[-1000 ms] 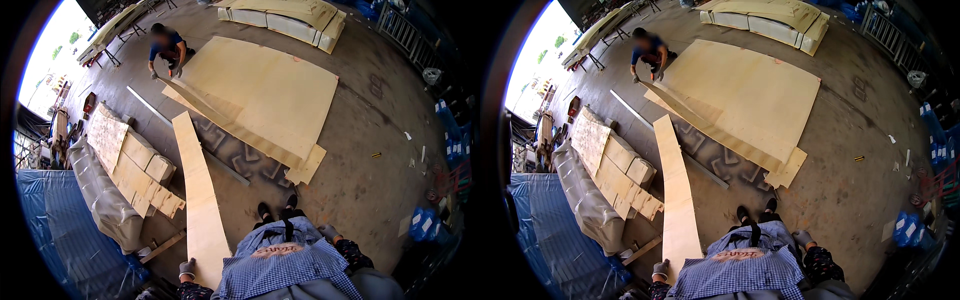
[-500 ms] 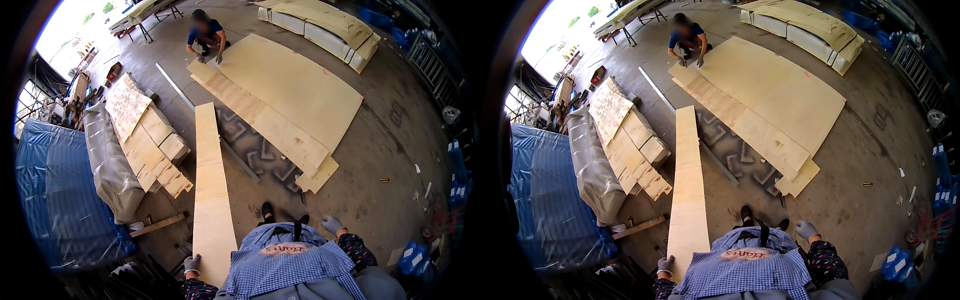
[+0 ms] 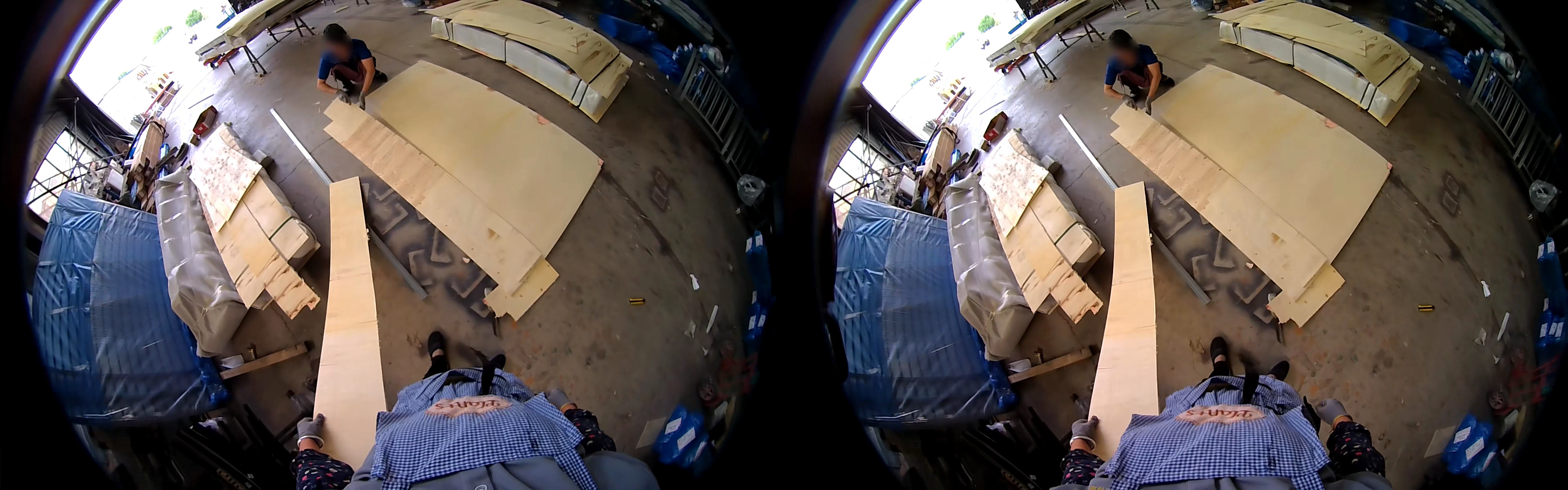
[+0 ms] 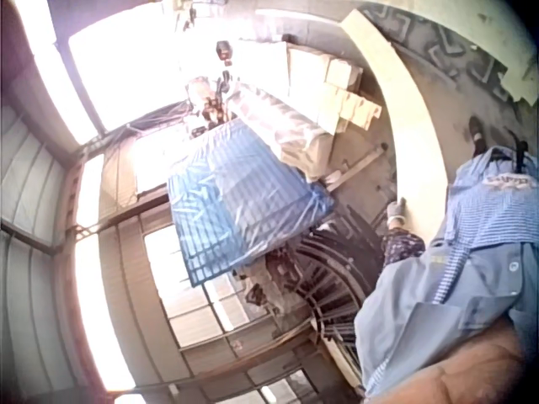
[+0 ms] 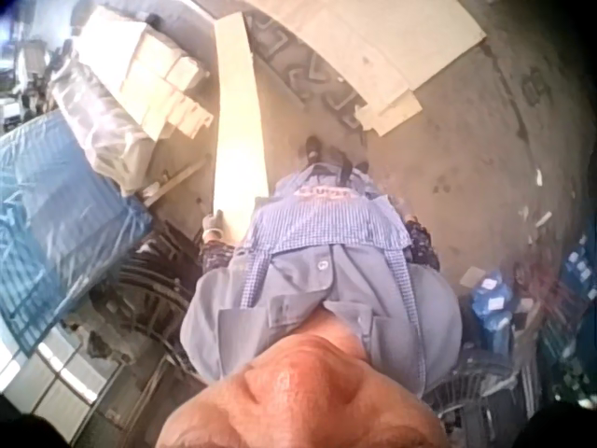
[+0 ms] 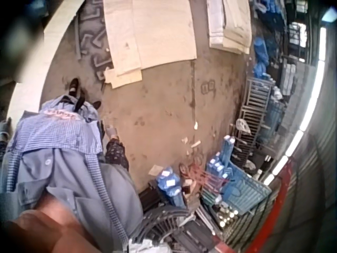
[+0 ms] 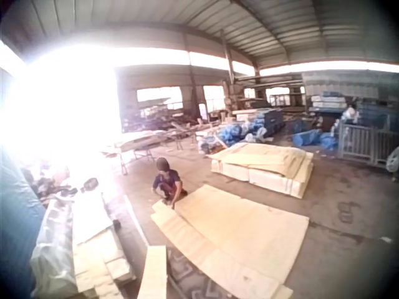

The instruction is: The person cuts a large sheet of plywood with a utility knife along a marked line, assisted by another person holding the sheet. They then break the sheet along the cut and move the separated pieces aside.

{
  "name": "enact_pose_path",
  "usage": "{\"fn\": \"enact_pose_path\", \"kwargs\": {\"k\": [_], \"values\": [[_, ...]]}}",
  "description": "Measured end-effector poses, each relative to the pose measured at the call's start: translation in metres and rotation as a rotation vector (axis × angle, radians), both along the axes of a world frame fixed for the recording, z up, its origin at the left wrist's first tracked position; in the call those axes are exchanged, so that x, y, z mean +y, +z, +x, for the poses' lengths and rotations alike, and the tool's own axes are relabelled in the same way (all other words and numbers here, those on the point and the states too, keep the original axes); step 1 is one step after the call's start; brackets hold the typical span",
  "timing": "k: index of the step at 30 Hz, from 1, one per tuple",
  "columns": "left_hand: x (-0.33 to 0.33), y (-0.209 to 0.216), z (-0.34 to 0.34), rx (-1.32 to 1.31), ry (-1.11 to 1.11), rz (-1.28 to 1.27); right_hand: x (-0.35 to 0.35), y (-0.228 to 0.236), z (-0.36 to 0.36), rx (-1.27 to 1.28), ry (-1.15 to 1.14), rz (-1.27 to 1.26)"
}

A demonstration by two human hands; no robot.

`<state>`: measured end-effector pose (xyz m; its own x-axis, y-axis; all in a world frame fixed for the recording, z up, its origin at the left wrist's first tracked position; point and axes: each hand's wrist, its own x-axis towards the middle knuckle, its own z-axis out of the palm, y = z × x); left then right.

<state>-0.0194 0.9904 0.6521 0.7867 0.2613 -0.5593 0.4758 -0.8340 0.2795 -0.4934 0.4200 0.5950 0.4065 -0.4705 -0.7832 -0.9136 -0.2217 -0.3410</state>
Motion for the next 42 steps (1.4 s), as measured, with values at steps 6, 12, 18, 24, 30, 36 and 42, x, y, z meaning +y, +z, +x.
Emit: {"fn": "enact_pose_path", "kwargs": {"k": [6, 12, 18, 24, 30, 36, 42], "values": [[0.014, -0.001, -0.070, -0.098, 0.114, -0.025, -0.029, -0.002, -0.024, 0.043, 0.054, -0.037], [0.008, 0.006, -0.146, -0.088, 0.215, -0.010, -0.092, 0.006, 0.026, -0.114, 0.065, -0.123], [0.005, -0.009, -0.222, -0.052, 0.282, 0.068, -0.134, 0.013, 0.081, -0.151, 0.091, -0.101], [0.003, -0.033, -0.261, 0.127, 0.114, 0.174, -0.132, 0.018, 0.092, -0.122, 0.264, -0.119], [-0.003, -0.040, -0.235, 0.125, 0.057, 0.295, -0.119, 0.015, 0.070, -0.034, 0.310, -0.058], [0.039, -0.053, -0.201, 0.195, -0.067, 0.337, -0.120, 0.012, 0.058, -0.032, 0.268, -0.102], [0.002, -0.033, -0.132, 0.081, 0.355, -0.267, -0.103, -0.001, 0.047, -0.081, 0.131, -0.097]]}}
